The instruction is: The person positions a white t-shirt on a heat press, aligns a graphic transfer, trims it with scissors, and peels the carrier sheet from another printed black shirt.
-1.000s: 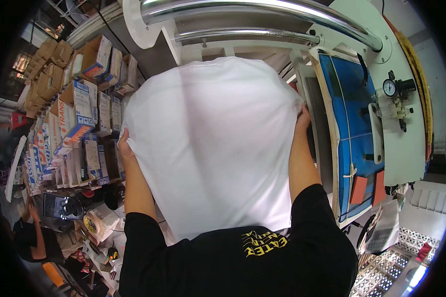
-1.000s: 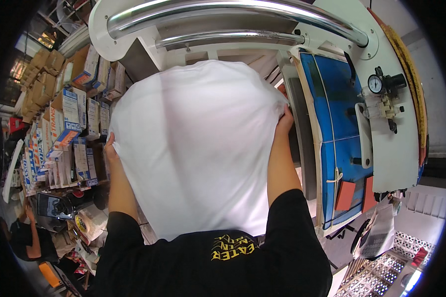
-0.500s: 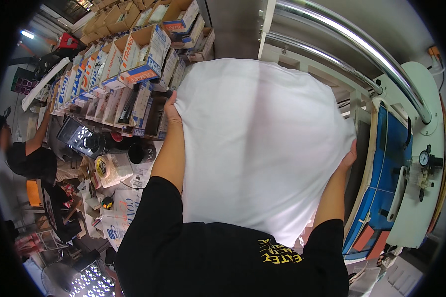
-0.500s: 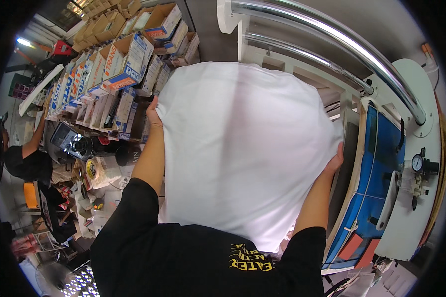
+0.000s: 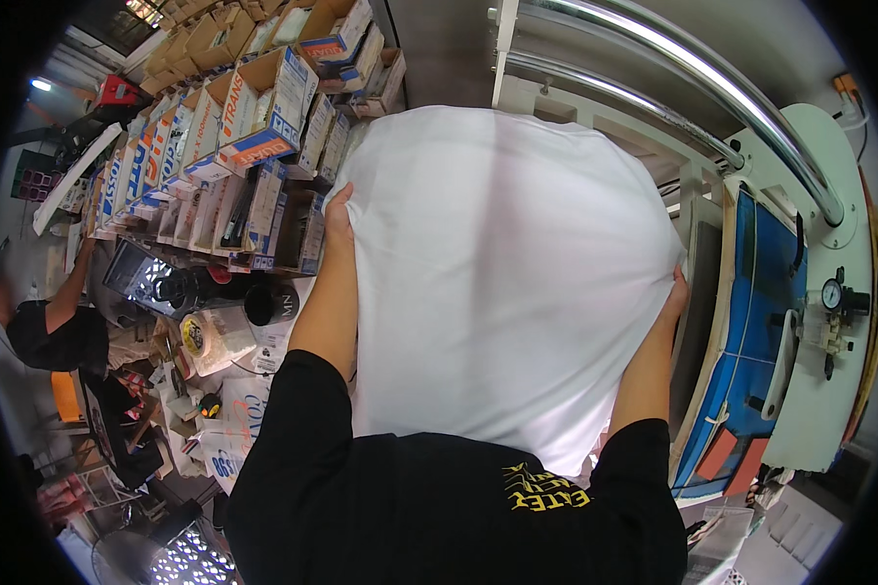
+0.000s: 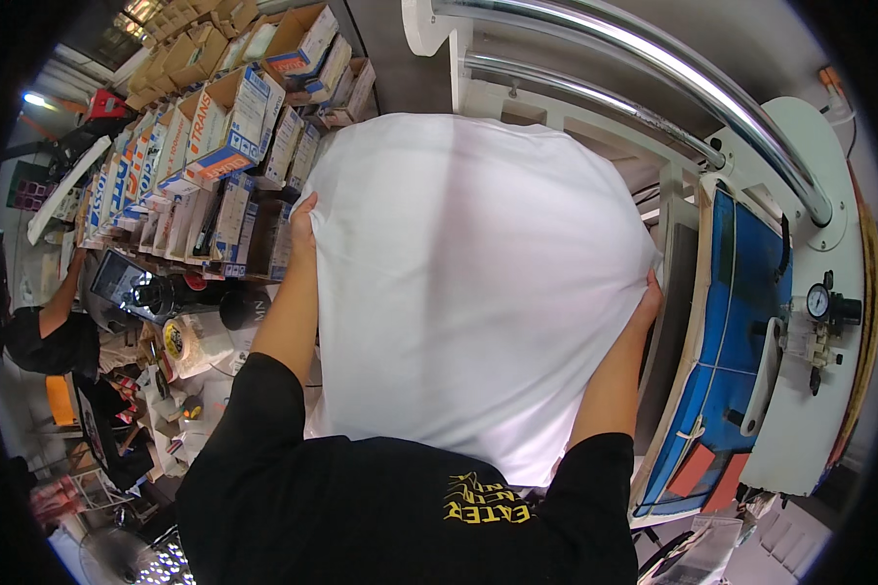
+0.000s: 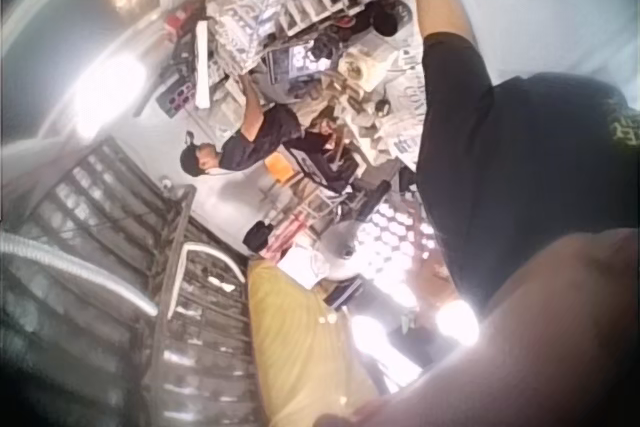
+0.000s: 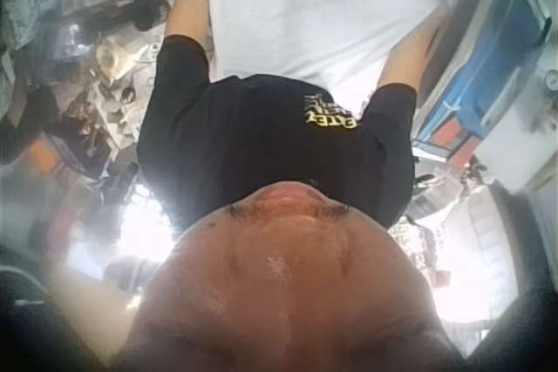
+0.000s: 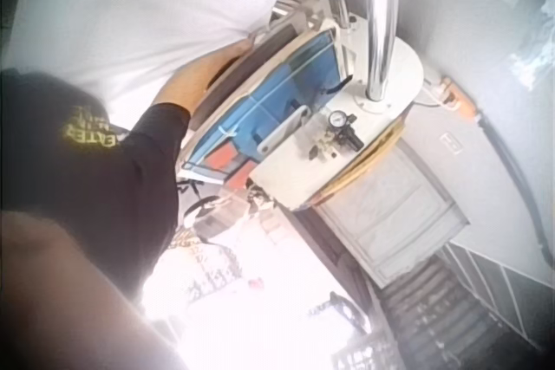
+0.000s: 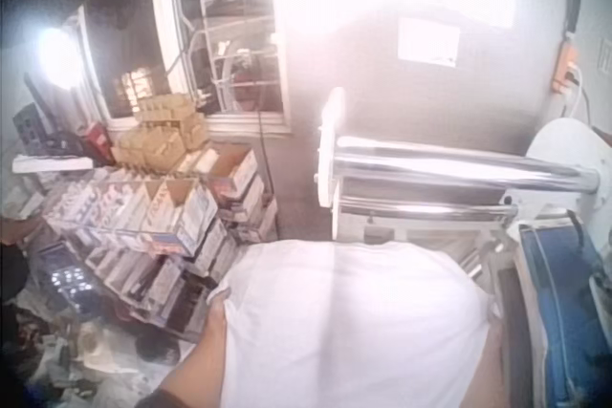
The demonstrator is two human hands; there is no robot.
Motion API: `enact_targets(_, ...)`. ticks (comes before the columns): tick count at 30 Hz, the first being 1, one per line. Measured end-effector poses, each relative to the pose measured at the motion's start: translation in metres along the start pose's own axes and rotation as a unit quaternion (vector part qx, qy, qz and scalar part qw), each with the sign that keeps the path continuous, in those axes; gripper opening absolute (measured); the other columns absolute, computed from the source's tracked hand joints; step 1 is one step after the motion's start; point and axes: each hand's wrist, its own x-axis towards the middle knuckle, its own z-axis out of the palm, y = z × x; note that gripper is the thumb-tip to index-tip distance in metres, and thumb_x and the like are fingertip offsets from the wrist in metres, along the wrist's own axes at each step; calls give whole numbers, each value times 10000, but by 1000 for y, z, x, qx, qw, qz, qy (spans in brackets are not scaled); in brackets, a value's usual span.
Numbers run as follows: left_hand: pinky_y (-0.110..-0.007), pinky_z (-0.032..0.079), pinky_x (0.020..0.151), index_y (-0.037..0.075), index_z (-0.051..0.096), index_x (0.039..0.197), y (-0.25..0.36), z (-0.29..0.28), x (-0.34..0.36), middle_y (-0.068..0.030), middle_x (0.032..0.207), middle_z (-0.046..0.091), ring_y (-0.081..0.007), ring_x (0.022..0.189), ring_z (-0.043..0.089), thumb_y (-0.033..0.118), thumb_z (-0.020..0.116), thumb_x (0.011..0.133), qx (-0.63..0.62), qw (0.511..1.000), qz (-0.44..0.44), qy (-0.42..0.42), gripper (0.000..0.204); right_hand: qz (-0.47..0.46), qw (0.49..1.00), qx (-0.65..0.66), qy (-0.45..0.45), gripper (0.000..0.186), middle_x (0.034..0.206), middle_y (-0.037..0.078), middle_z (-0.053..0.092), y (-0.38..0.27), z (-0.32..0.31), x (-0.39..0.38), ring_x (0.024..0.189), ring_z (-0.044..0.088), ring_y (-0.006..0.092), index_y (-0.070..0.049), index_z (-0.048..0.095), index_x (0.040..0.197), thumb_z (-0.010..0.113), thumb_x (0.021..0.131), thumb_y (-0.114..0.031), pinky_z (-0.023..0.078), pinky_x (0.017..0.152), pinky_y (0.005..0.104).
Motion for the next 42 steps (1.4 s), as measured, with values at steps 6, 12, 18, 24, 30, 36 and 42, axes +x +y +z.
enact_targets(6,-478,505,1018,-74,541,1322,0,-17,12,-213,1269,641,-359,1129,647,239,539,981,-2,1000,21,-1,463,6,1000,-7,23,505,1291,193,627,1,-8,5,1126,641,336,66,538,1344,498,990,-291,493,1011,412)
enact_targets(12,-463,490,1038,-60,548,1326,7,-43,30,-203,1288,633,-353,1155,632,232,564,969,27,999,40,15,461,-30,995,-37,82,474,1242,181,655,7,-21,24,1098,652,315,72,580,1299,551,967,-265,498,998,391)
enact_targets(18,-515,472,1050,-54,498,1380,5,-38,15,-212,1345,593,-392,1205,594,277,522,990,-6,1000,9,-28,512,-53,981,-86,163,445,1174,174,682,5,26,-6,1009,670,296,98,618,1235,627,927,-223,519,913,348)
enact_targets(24,-530,461,1055,-23,497,1396,7,-33,12,-202,1384,568,-402,1226,574,298,514,978,-23,999,-3,-34,527,-92,989,-20,113,401,1172,151,686,3,4,7,1019,661,280,74,629,1227,650,931,-196,512,937,358)
enact_targets(30,-525,449,1069,-18,506,1390,4,-22,8,-189,1381,575,-391,1234,570,304,511,982,-49,998,-9,-28,520,-112,989,-50,82,450,1208,163,672,12,-8,16,1044,658,286,76,597,1274,596,968,-253,503,962,357)
enact_targets(36,-521,436,1083,-20,501,1394,5,-42,24,-183,1368,587,-377,1241,568,300,521,995,-44,998,41,-19,512,-31,995,-10,91,403,1219,142,672,0,9,7,1066,653,285,34,611,1269,620,954,-218,509,959,373)
enact_targets(42,-492,434,1088,-2,470,1420,-25,4,-50,-168,1366,589,-343,1247,570,363,533,1014,-12,995,-79,-64,549,63,998,24,-7,463,1224,145,671,-6,42,-78,1093,648,280,-3,582,1305,630,977,-326,500,992,399)
